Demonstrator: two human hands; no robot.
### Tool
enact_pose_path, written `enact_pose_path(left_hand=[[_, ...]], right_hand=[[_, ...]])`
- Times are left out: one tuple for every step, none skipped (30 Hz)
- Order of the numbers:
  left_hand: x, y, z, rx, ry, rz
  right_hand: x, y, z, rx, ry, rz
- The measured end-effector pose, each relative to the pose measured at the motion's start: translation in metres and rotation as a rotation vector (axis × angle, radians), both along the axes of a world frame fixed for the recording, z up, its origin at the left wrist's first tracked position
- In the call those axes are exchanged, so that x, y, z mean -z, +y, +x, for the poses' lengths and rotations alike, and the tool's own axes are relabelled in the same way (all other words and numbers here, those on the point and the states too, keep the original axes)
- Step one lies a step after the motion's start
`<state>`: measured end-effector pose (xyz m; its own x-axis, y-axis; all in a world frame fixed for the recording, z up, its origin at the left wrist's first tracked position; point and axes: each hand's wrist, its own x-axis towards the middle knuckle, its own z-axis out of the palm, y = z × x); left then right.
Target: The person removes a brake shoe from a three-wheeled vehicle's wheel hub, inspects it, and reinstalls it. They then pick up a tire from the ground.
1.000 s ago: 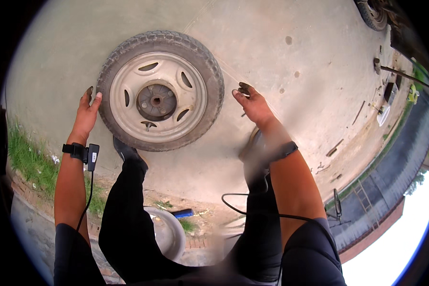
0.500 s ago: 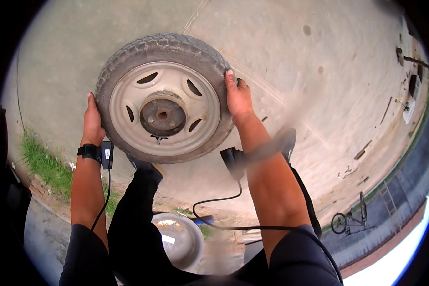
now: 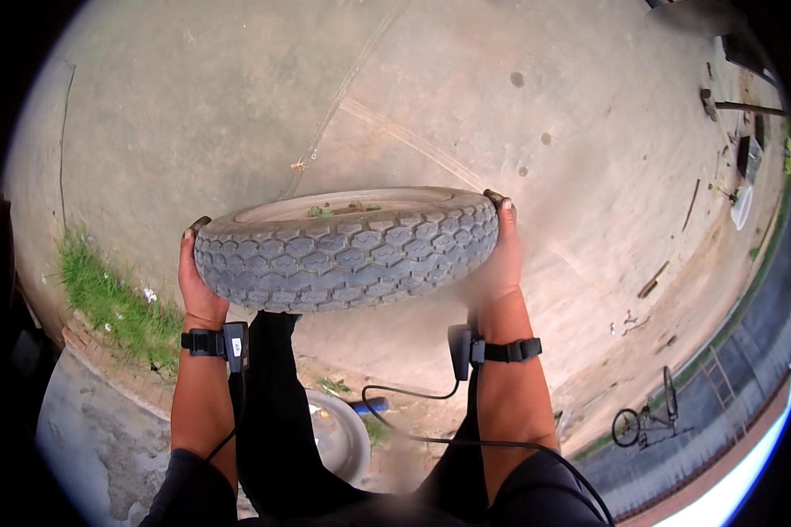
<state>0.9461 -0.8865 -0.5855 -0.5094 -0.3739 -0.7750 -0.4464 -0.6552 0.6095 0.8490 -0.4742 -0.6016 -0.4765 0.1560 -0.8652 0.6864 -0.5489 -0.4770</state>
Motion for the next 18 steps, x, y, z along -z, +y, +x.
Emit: enact_pose_path(left_hand=[[-0.010,0.005,0.006,0.025,-0.019,-0.007],[-0.033,0.025,0.029,0.039,-0.063,-0.009],[-0.054,0.043,0.050,0.053,-0.108,-0.011],[-0.070,0.050,0.059,0.066,-0.130,-0.020],[-0.085,0.056,0.066,0.078,-0.156,-0.028],[-0.096,0.060,0.073,0.090,-0.188,-0.035],[-0.099,0.051,0.079,0.146,-0.262,0.038],[-0.086,0.040,0.079,0.156,-0.290,0.102],[-0.071,0.029,0.080,0.166,-0.320,0.167],[-0.066,0.029,0.083,0.176,-0.364,0.243],[-0.064,0.029,0.084,0.201,-0.429,0.336],[-0.058,0.030,0.086,0.263,-0.497,0.340],[-0.049,0.033,0.094,0.320,-0.563,0.340],[-0.046,0.036,0.096,0.385,-0.625,0.342],[-0.049,0.046,0.103,0.408,-0.601,0.280],[-0.057,0.048,0.104,0.409,-0.604,0.279],[-0.064,0.049,0.103,0.410,-0.604,0.278],[-0.071,0.050,0.102,0.411,-0.602,0.275]], right_hand=[[-0.011,0.004,0.008,-0.002,-0.006,0.008],[-0.032,0.021,0.028,-0.015,-0.037,0.019],[-0.035,0.049,0.057,-0.141,0.024,0.067],[-0.047,0.052,0.069,-0.136,0.013,0.039],[-0.058,0.056,0.081,-0.133,-0.002,0.013],[-0.067,0.058,0.091,-0.129,-0.023,-0.013],[-0.075,0.056,0.094,-0.125,-0.096,-0.035],[-0.066,0.057,0.090,-0.161,-0.167,-0.100],[-0.055,0.061,0.087,-0.199,-0.239,-0.166],[-0.051,0.066,0.093,-0.235,-0.328,-0.224],[-0.046,0.070,0.098,-0.241,-0.422,-0.229],[-0.039,0.072,0.102,-0.247,-0.513,-0.235],[-0.032,0.076,0.106,-0.259,-0.603,-0.243],[-0.027,0.081,0.116,-0.292,-0.572,-0.214],[-0.023,0.085,0.126,-0.325,-0.539,-0.185],[-0.028,0.081,0.129,-0.357,-0.506,-0.161],[-0.035,0.083,0.127,-0.356,-0.489,-0.176],[-0.041,0.084,0.123,-0.365,-0.473,-0.186]])
